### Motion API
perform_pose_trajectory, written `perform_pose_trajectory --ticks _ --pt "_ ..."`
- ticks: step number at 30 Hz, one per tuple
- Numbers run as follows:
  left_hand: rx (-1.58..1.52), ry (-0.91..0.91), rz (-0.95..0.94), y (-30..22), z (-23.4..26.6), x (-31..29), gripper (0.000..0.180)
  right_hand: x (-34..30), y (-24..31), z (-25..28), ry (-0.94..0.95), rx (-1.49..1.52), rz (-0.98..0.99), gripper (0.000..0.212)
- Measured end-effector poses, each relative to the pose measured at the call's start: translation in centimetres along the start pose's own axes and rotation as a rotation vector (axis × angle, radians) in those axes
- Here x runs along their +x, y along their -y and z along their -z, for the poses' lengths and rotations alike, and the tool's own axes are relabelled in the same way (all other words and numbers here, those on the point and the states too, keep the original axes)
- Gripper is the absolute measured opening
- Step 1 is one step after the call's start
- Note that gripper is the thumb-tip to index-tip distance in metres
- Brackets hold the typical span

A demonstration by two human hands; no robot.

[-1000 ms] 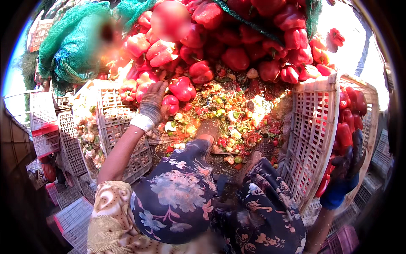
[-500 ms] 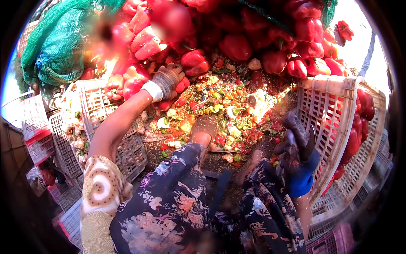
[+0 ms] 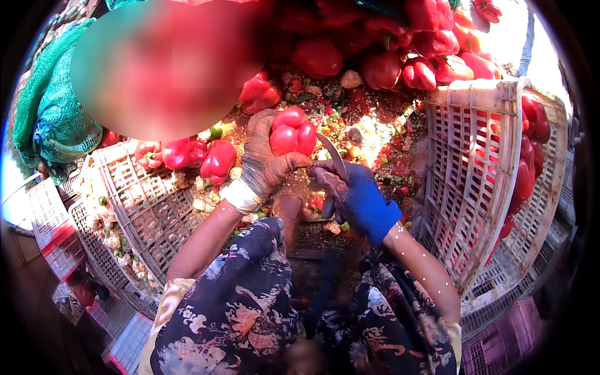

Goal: The person uses a curved blade to cut open red bell peppers one at a time, removes the core and seeds by hand, and places the cleaned pepper halves into a plastic crate.

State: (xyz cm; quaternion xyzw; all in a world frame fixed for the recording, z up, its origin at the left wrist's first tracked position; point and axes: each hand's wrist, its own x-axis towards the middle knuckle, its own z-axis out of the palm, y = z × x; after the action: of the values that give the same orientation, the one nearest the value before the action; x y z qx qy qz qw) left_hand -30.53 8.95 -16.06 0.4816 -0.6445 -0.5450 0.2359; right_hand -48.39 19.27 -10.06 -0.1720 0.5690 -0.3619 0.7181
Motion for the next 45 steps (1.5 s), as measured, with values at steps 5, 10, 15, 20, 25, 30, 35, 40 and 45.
perform_pose_trajectory --ticks 5,10,15,20,25,30,35,40,45 --pt "0.278 -0.127 -0.221 -0.3 -2.6 0.6 0.102 0.9 0.2 0.0 -0.046 -0.141 0.032 0.017" --pt "0.184 -0.167 -0.098 -1.1 -4.4 1.1 0.102 3.1 -4.0 0.2 -0.252 -0.478 0.422 0.014" --pt "0.084 -0.269 -0.158 -3.1 -4.4 1.2 0.073 4.5 -5.9 -0.7 -0.252 -0.475 0.422 0.017" --pt "-0.413 -0.325 0.063 -2.4 -3.9 3.4 0.062 1.7 -6.9 0.2 0.013 -0.35 -0.104 0.02" --pt "-0.439 -0.213 0.172 -2.6 -2.6 3.0 0.055 1.8 -3.9 1.0 -0.28 -0.306 0.541 0.056" --pt "-0.554 0.029 0.266 -5.0 -4.2 0.8 0.055 3.3 -0.4 2.7 -0.199 -0.469 0.511 0.09" --pt "-0.418 0.152 0.237 -5.1 -3.8 0.2 0.051 2.7 -0.9 3.1 -0.039 -0.089 0.47 0.071" --pt "-0.514 0.198 0.339 -6.1 -3.2 -0.3 0.049 0.3 0.4 2.5 -0.05 0.124 0.15 0.046" --pt "-0.322 0.342 0.36 -5.5 -1.5 0.4 0.054 -0.7 -1.5 3.1 -0.12 0.164 0.162 0.035"
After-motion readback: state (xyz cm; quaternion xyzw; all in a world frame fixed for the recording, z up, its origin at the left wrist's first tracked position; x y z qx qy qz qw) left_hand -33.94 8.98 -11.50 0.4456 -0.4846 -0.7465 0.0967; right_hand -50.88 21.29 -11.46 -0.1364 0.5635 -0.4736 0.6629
